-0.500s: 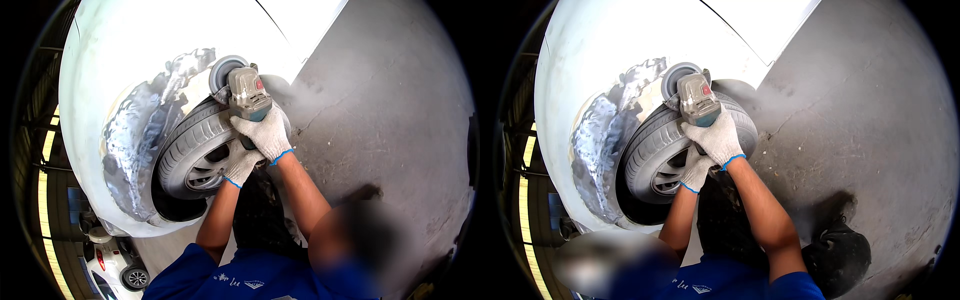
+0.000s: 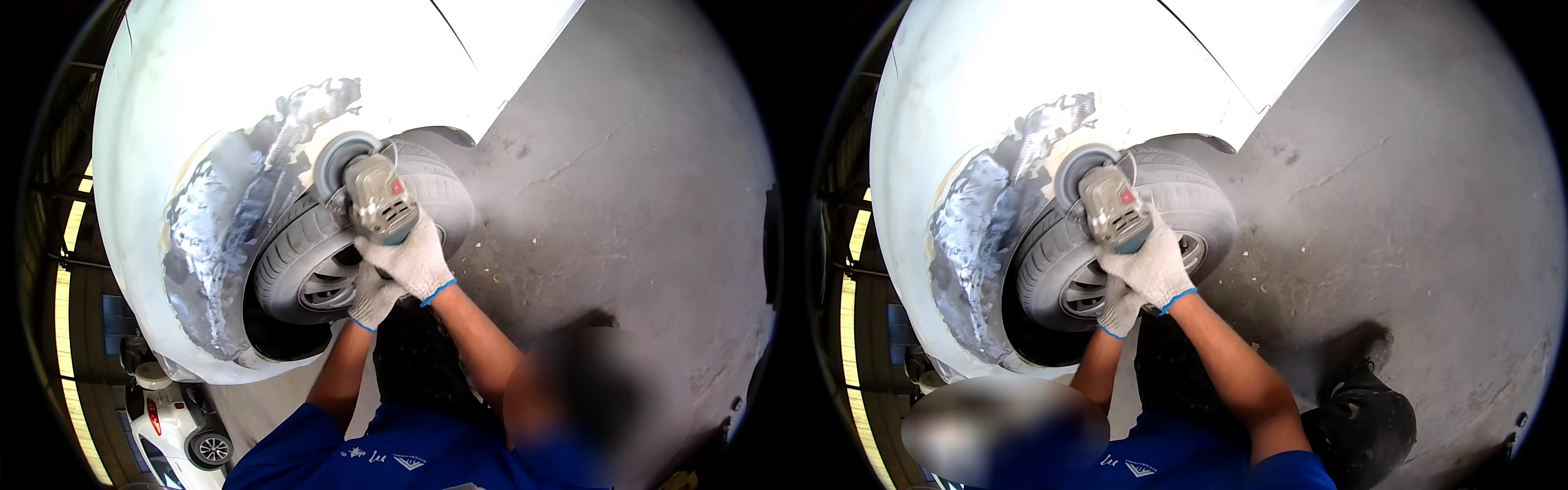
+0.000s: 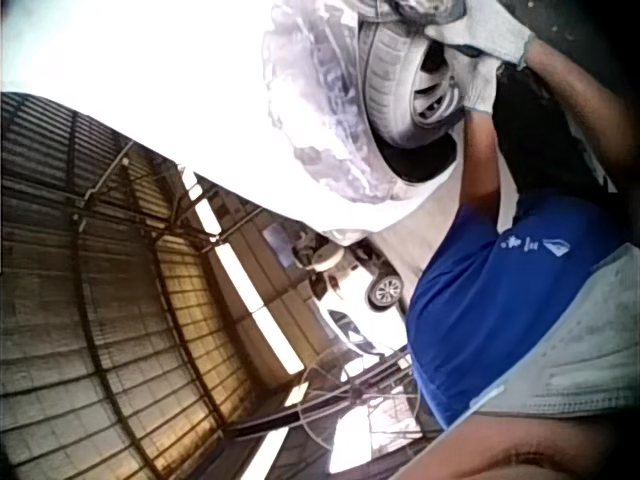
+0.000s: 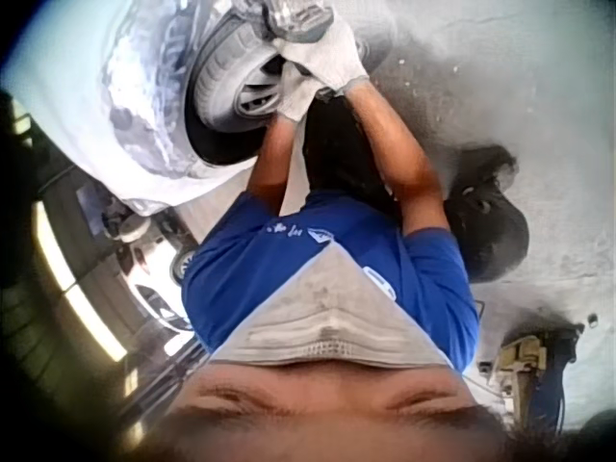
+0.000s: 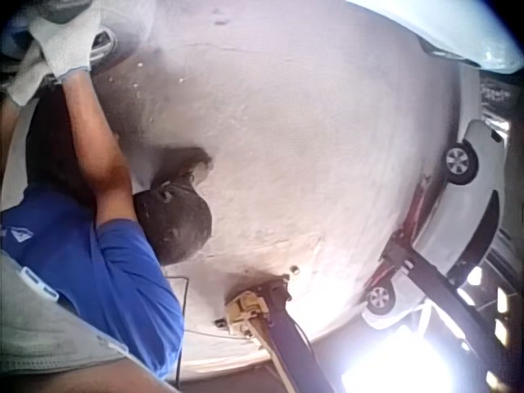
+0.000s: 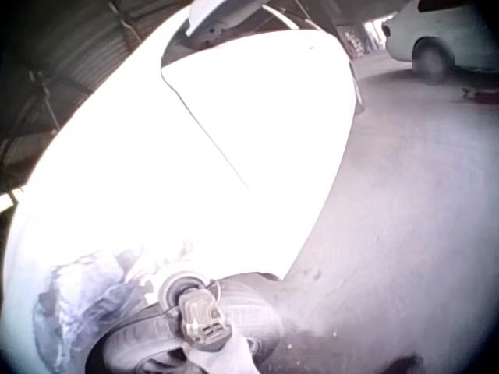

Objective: The person sands the front fender of a white car using an angle grinder, then switches to a hammer to tap the panel near the wheel arch. The work is performed in a garage with other vehicles visible.

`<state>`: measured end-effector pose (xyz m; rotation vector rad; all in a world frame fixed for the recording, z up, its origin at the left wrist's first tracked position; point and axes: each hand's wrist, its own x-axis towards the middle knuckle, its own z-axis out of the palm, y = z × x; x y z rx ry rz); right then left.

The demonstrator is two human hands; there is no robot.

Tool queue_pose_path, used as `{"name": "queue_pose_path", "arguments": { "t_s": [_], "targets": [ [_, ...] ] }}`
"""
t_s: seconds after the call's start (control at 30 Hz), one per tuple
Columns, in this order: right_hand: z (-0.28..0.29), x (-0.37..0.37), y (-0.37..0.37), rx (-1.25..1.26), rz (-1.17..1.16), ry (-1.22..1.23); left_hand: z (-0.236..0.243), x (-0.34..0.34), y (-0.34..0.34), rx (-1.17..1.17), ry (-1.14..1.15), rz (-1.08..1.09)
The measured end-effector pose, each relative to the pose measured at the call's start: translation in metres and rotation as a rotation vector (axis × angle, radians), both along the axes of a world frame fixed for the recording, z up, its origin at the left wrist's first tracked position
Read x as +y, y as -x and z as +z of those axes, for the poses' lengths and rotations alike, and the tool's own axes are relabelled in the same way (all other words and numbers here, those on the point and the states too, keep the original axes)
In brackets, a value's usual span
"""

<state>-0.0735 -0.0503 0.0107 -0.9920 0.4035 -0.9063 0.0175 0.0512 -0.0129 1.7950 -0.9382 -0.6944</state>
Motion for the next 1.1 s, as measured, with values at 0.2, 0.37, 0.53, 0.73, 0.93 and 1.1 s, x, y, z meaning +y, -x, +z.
{"name": "queue_pose_path", "arguments": {
  "t_s": [0.2, 0.37, 0.53, 0.73, 0.93, 1.1],
  "targets": [
    [-0.006, -0.032, 0.007, -0.051, -0.004, -0.046, 0.005, -0.033, 0.006, -0.016, -0.069, -0.07],
    [-0.013, -0.021, 0.005, -0.127, 0.012, -0.109, -0.017, -0.028, 0.01, -0.009, 0.068, -0.042],
    [-0.001, -0.026, 0.005, -0.029, -0.035, -0.047, -0.017, -0.033, 0.003, 0.059, 0.115, -0.077],
    [-0.015, -0.045, 0.017, 0.003, -0.021, -0.109, -0.025, -0.049, 0.015, 0.034, -0.028, -0.087],
    [-0.007, -0.011, 0.006, 0.13, -0.074, 0.217, -0.03, -0.015, 0.003, 0.027, 0.138, -0.06],
    [-0.016, -0.038, 0.019, 0.104, -0.165, 0.053, -0.029, -0.045, 0.019, 0.092, -0.096, -0.057]
  ]
}}
